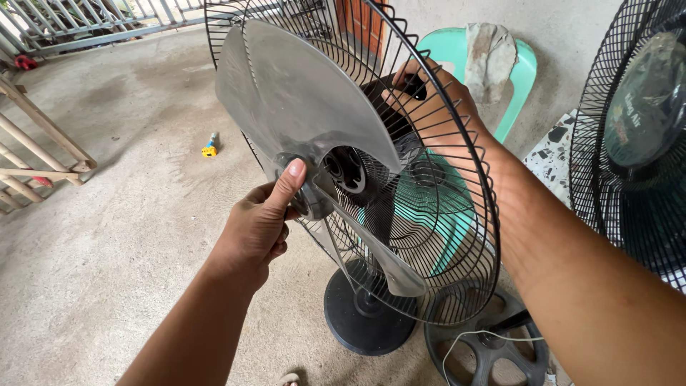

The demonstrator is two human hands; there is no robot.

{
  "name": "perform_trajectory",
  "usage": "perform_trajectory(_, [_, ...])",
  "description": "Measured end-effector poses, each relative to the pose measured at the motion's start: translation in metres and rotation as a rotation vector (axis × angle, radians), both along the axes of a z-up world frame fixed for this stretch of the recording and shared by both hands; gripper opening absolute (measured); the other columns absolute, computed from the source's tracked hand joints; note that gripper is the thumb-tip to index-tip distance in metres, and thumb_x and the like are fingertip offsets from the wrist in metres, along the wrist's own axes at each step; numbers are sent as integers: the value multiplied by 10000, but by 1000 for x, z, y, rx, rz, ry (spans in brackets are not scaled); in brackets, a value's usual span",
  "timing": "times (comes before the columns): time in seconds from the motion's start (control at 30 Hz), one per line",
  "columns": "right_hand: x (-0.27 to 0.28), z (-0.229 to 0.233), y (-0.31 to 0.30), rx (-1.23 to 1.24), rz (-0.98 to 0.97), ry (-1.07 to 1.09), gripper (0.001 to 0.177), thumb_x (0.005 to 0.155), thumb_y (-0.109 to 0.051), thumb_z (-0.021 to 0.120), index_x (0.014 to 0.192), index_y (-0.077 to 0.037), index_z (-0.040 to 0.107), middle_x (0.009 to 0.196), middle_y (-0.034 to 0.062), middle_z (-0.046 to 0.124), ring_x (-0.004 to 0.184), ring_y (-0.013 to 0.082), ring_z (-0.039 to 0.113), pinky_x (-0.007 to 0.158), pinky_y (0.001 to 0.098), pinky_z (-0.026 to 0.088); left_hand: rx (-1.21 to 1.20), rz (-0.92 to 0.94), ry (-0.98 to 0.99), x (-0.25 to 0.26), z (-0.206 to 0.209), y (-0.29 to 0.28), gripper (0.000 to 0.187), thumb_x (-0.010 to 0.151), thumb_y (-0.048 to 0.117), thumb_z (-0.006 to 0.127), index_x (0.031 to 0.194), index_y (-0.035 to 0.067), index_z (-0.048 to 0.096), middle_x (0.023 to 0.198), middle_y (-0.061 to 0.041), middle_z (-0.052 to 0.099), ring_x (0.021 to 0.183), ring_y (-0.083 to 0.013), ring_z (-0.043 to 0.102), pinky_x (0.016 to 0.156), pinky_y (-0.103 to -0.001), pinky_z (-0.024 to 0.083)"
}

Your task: The person wipes the motor housing of a standing fan with a cloth, then installs the fan blades onto the motor shaft and secures them with a nut. The person aligns the blades and tightens the nut by hand to complete the reassembly.

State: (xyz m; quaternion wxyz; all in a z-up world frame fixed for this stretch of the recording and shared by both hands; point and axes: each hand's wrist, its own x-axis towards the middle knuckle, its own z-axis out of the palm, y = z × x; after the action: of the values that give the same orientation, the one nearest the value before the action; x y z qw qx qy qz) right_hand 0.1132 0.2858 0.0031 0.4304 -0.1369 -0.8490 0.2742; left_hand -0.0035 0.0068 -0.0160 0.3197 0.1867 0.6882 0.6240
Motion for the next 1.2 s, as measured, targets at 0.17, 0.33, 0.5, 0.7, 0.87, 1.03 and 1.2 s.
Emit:
perform_trajectory(0.17, [2,3,-6,-55,-11,-22,218,915,-193,822,1039,-133,654,987,-30,688,1006,109,655,931,292,516,-28,-1,-27,1,2,-1,1125,596,783,714,1180,-172,601,816,-124,655,523,-72,395,394,-223,358])
perform_trajectory(0.33, [3,6,-11,-65,56,10,223,928,-183,821,1033,-134,631,1020,-19,675,1072,139,644,988,326,495,-56,7,-37,2,1,-2,1105,570,821,675,1114,-140,658,794,-105,644,530,-82,394,412,-226,378])
perform_trajectory(0.5, [3,7,-10,-40,-18,-41,226,929,-211,806,1049,-145,626,1030,-24,698,1092,145,652,993,347,481,-129,6,-81,-3,2,9,1159,610,879,594,1044,-194,659,779,-151,674,537,-97,381,428,-237,381])
perform_trajectory(0.7, [4,8,-6,15,-69,-103,222,924,-217,805,1053,-130,646,1023,-8,704,1048,153,662,954,345,496,-120,-19,-24,-8,-7,13,1156,575,877,617,1097,-154,652,821,-126,637,536,-97,406,427,-244,379])
perform_trajectory(0.87, [4,7,-3,44,-30,-73,211,945,-207,782,1074,-102,652,977,9,709,947,135,673,843,302,548,27,-40,135,-11,-24,17,1212,595,797,755,1349,-104,457,958,-185,649,652,-90,508,490,-248,449])
perform_trajectory(1.03, [8,7,1,24,-19,-83,223,944,-209,775,1083,-90,648,965,16,709,914,133,675,809,302,555,222,-134,405,-8,-26,20,1251,653,724,870,1442,-90,342,1091,-255,689,873,-54,644,714,-190,478])
perform_trajectory(1.2, [12,4,2,9,-48,-106,235,943,-211,768,1092,-77,645,952,22,709,881,131,677,774,301,563,-79,33,0,-4,-12,27,1207,535,798,706,1321,-102,541,966,-234,718,540,-89,449,421,-231,401])
